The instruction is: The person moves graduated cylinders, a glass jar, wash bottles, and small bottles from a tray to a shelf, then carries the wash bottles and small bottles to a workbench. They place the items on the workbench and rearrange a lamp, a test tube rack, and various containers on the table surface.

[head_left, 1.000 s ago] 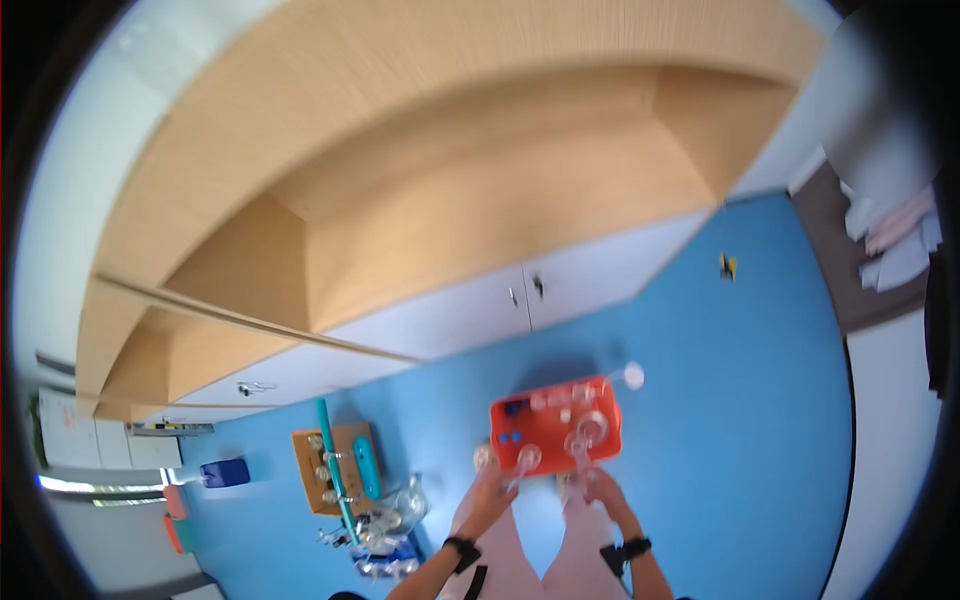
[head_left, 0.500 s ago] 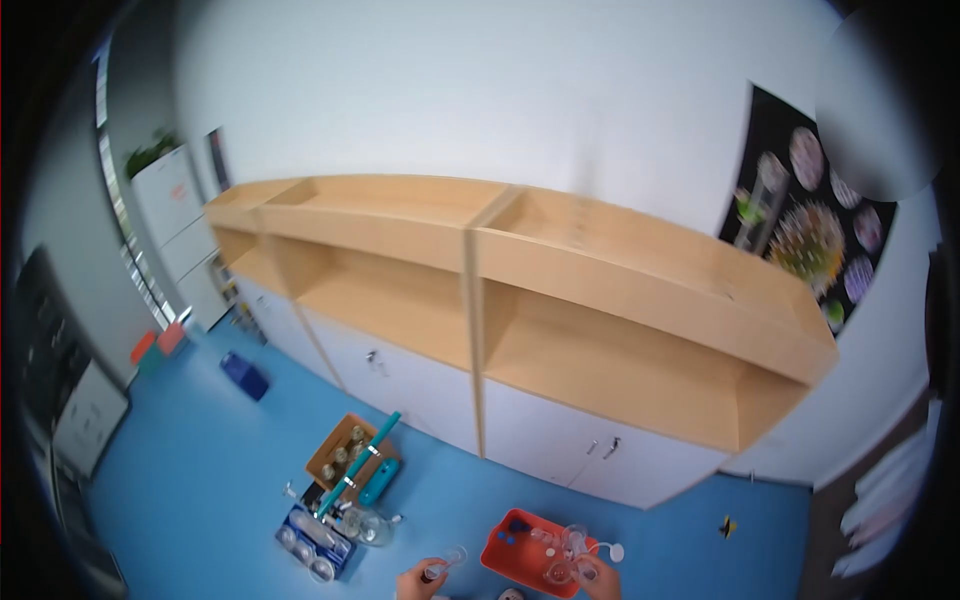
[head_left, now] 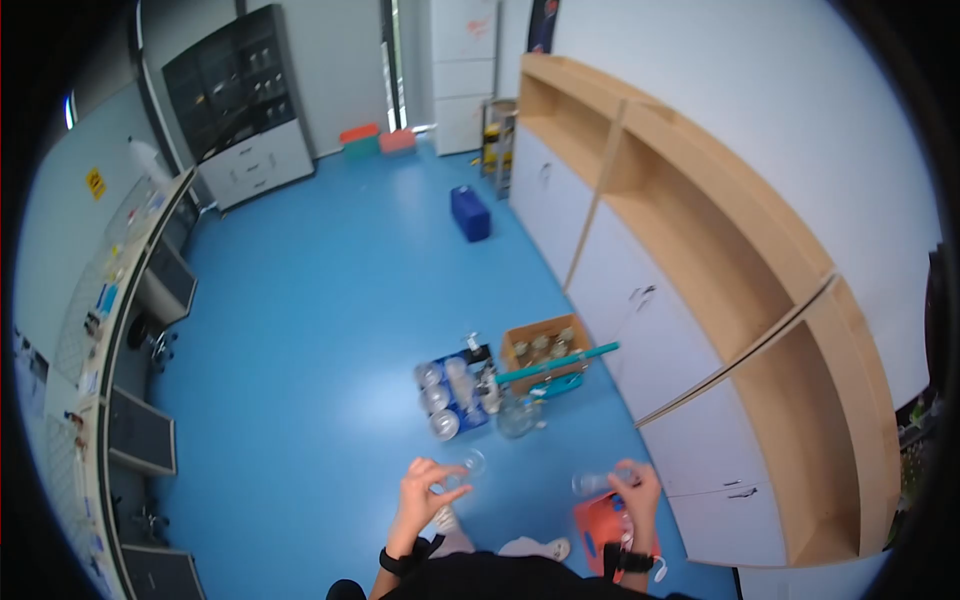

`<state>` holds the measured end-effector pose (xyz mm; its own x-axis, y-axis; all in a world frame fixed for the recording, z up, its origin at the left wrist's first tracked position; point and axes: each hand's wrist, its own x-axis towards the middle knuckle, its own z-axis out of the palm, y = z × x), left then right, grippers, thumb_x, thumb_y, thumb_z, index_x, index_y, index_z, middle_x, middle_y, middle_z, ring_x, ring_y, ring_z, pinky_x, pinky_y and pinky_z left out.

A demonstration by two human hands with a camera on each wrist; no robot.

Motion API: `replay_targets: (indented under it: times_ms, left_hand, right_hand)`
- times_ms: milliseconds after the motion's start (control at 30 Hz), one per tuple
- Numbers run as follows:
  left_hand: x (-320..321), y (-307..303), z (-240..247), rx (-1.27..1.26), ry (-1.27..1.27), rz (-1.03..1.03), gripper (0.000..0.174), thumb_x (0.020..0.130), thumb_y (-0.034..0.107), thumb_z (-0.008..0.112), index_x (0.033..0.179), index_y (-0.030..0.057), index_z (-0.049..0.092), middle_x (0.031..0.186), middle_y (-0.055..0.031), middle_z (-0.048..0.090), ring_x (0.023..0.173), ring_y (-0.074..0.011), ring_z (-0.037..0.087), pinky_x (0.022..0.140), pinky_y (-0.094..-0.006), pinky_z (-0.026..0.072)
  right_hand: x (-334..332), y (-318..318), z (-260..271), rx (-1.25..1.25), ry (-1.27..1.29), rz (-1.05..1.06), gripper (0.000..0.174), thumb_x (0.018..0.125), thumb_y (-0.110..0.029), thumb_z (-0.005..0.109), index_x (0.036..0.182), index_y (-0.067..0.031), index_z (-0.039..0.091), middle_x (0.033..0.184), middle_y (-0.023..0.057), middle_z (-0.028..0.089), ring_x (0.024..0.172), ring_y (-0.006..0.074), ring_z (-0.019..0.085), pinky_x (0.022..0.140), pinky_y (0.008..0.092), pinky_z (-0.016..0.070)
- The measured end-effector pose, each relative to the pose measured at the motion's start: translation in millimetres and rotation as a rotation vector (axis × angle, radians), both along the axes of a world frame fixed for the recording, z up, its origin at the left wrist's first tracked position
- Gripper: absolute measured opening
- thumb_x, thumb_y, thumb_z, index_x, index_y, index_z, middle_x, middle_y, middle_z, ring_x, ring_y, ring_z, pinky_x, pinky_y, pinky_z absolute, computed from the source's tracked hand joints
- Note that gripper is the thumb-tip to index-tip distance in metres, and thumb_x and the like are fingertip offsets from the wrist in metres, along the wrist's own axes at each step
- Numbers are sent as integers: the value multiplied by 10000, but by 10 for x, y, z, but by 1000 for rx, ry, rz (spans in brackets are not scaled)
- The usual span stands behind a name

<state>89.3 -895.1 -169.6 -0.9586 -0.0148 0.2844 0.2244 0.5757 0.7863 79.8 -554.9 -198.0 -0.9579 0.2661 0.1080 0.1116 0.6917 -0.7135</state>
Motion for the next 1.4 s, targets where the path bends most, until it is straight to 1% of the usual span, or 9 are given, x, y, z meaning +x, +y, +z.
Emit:
replay_targets:
  times_ms: [233,300,400,633,700,967,1167,1200,1400]
  left_hand:
    - [111,-1229,196,40,-37,451,233,553,98,752,749,89,626,657,-21,471,589,-139,403,527,-254,345]
    - [76,-1464,196,26,-64,490,210,572,96,740,736,75,611,677,-17,459,601,-138,403,539,-246,346]
    - [-102,-1738,120,54,-145,562,191,594,101,725,734,71,599,707,-22,451,625,-142,408,552,-250,351]
    - [-1056,-2144,-126,386,-5,396,143,686,71,638,779,36,535,834,-40,494,800,-157,494,687,-253,384]
    - [-1403,-2261,-226,709,-120,239,130,754,81,595,822,34,494,828,-58,511,790,-158,524,724,-269,412]
    - [-3100,-2969,11,827,-109,8,105,866,113,462,867,31,397,759,-60,477,671,-135,511,758,-334,450]
    - [-4033,-3281,190,728,-103,123,111,819,32,443,889,75,369,690,-41,443,662,-137,463,735,-321,416]
    - [-4185,-3347,127,808,-130,86,193,779,-19,461,914,83,369,713,-41,444,690,-142,462,736,-313,407]
    - [-5290,-3627,17,877,-230,-213,158,827,-3,450,945,63,368,818,-49,435,754,-137,459,724,-283,391]
  right_hand:
    - [-724,-1095,186,-186,124,183,217,620,-79,698,810,-56,596,860,51,529,801,159,494,692,270,402]
    - [-905,-1244,122,-493,67,203,178,683,-55,657,833,-38,562,911,35,537,836,123,496,714,256,394]
    - [-1188,-1579,164,-662,3,218,124,736,-49,608,832,-30,533,881,14,525,824,102,495,719,233,381]
    - [-2001,-2321,-184,-772,-17,183,84,792,-76,548,839,-63,479,786,8,501,748,98,504,701,229,402]
    - [-2343,-2521,-362,-979,-5,179,85,810,-80,523,811,-74,438,739,13,483,674,99,495,672,240,420]
    - [-3742,-3511,-85,-1122,93,212,148,825,-81,497,900,-65,370,651,37,467,600,112,481,585,235,420]
    - [-4504,-3964,164,-974,111,348,322,727,11,488,973,-87,305,736,67,456,692,128,458,667,269,392]
    - [-4623,-3998,150,-1012,81,348,325,713,29,480,962,-87,308,778,70,442,739,144,460,686,284,397]
    - [-5309,-4400,250,-1012,83,202,281,754,-33,548,964,-68,366,856,105,511,791,195,530,752,314,416]
